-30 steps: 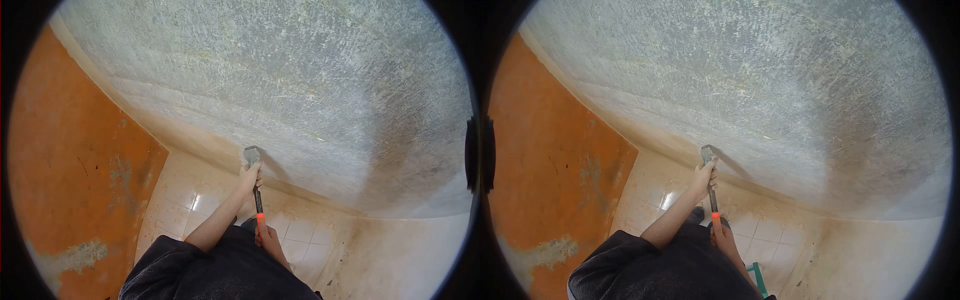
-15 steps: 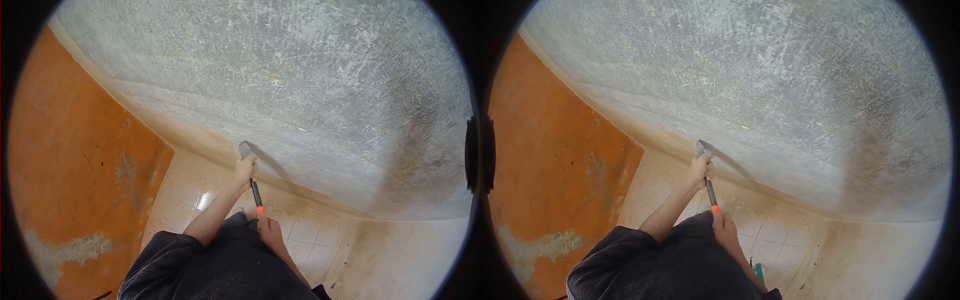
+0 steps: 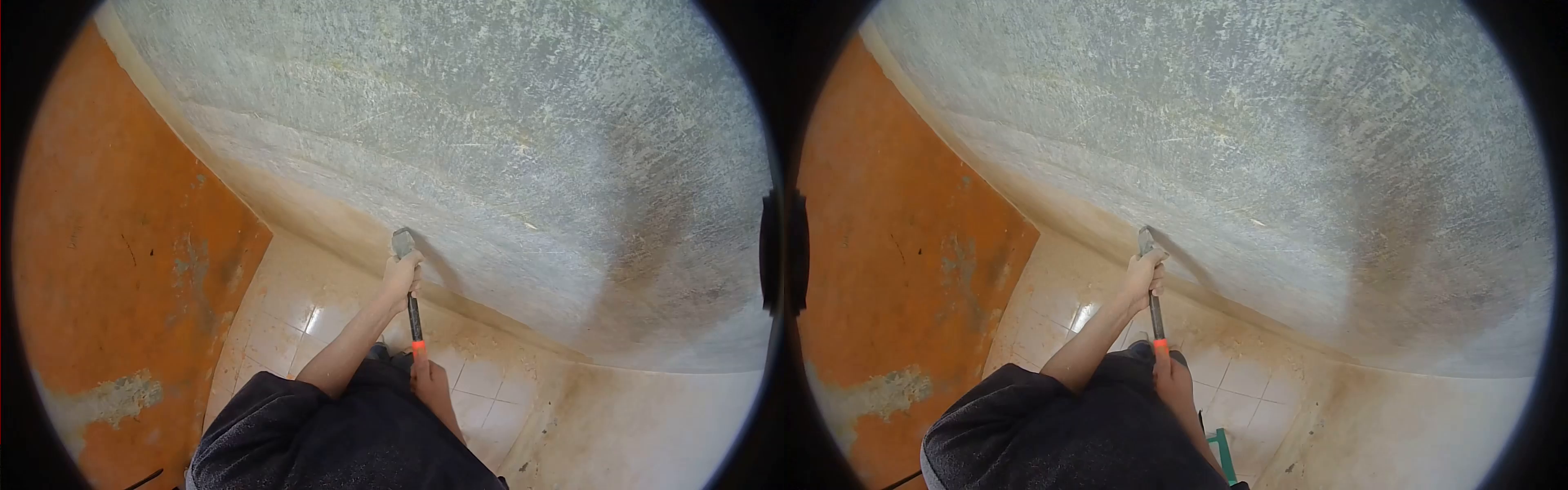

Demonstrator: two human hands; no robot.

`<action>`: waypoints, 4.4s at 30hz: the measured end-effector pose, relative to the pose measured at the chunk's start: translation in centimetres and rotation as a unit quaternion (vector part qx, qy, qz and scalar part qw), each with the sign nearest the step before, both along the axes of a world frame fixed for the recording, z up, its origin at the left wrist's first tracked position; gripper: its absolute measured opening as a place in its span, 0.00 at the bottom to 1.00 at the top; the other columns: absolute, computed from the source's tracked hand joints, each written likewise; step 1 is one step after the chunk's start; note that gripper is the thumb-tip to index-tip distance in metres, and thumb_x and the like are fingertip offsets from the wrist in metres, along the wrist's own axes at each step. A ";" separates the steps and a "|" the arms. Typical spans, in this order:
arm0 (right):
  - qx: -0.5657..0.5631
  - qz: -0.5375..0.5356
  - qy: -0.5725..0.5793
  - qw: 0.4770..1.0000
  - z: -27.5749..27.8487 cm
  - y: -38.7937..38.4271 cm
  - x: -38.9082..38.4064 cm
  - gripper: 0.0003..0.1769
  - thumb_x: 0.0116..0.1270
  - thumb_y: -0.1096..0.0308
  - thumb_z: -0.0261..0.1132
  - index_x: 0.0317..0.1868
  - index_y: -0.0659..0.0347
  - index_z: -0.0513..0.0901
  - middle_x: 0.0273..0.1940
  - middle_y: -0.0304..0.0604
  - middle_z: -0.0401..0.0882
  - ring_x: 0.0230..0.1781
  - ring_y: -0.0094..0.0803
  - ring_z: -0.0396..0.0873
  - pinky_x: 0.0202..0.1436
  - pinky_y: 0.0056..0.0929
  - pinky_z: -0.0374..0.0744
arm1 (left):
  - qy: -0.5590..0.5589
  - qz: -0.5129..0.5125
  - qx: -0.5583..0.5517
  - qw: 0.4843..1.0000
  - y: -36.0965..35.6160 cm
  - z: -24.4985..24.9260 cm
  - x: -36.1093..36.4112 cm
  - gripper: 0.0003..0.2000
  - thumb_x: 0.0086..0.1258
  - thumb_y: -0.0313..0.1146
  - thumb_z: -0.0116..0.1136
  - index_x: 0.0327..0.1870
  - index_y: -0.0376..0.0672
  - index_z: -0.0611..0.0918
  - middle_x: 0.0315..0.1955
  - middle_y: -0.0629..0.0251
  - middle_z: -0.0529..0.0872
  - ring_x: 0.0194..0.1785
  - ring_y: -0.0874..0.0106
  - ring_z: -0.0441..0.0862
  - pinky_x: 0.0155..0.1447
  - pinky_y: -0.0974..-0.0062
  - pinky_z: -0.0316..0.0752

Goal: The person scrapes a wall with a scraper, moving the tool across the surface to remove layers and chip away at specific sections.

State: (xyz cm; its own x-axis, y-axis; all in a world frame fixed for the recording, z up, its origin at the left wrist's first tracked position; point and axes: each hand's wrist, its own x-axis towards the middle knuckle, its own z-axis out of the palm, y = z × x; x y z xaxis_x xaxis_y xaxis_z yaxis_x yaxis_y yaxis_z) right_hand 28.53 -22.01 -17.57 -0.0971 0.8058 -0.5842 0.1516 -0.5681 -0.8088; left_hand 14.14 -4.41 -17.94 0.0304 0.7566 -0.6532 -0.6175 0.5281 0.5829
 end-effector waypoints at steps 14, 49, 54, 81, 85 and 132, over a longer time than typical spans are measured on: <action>-0.028 0.021 0.043 0.998 3.0 2.7 3.0 0.24 0.78 0.47 0.53 0.37 0.63 0.76 0.20 0.36 0.72 0.16 0.20 0.68 0.19 0.21 0.66 | -0.230 0.033 0.099 0.968 -1.7 -0.6 -1.8 0.09 0.67 0.44 0.49 0.37 0.51 0.71 0.26 0.73 0.72 0.25 0.75 0.70 0.33 0.70 0.69; 0.084 0.001 -0.073 0.994 5.2 2.1 0.8 0.23 0.77 0.66 0.55 0.70 0.60 0.71 0.26 0.33 0.69 0.25 0.19 0.66 0.30 0.20 0.69 | -0.115 0.094 -0.089 0.985 0.3 1.9 1.4 0.22 0.77 0.55 0.26 0.28 0.53 0.67 0.13 0.80 0.55 0.13 0.80 0.47 0.17 0.77 0.47; 0.111 0.041 -0.112 0.987 3.8 3.1 0.7 0.23 0.77 0.65 0.56 0.68 0.63 0.73 0.26 0.34 0.70 0.25 0.19 0.66 0.30 0.20 0.69 | -0.114 0.111 -0.057 0.986 1.0 0.6 -0.1 0.19 0.76 0.51 0.26 0.28 0.53 0.66 0.14 0.80 0.53 0.13 0.80 0.46 0.18 0.77 0.46; 0.116 0.041 -0.132 0.984 4.3 3.7 -0.5 0.23 0.75 0.65 0.60 0.67 0.62 0.75 0.26 0.33 0.74 0.26 0.17 0.70 0.31 0.19 0.71 | -0.111 0.117 -0.064 0.985 1.0 0.1 -1.4 0.17 0.75 0.49 0.31 0.29 0.53 0.67 0.13 0.80 0.53 0.13 0.81 0.47 0.18 0.76 0.46; 0.107 -0.021 -0.074 0.991 5.0 3.3 -0.3 0.22 0.75 0.65 0.60 0.66 0.63 0.76 0.25 0.32 0.73 0.24 0.16 0.70 0.29 0.18 0.70 | -0.089 0.121 -0.054 0.987 1.4 0.0 -0.8 0.17 0.75 0.50 0.31 0.29 0.53 0.66 0.13 0.80 0.53 0.13 0.81 0.47 0.17 0.76 0.46; 0.072 0.053 -0.155 0.984 -0.8 1.6 1.2 0.26 0.80 0.54 0.49 0.24 0.58 0.69 0.17 0.29 0.63 0.15 0.16 0.61 0.18 0.20 0.61 | -0.160 0.140 -0.041 0.976 0.4 -2.0 -0.1 0.25 0.79 0.60 0.26 0.31 0.52 0.69 0.12 0.80 0.58 0.10 0.82 0.50 0.15 0.78 0.49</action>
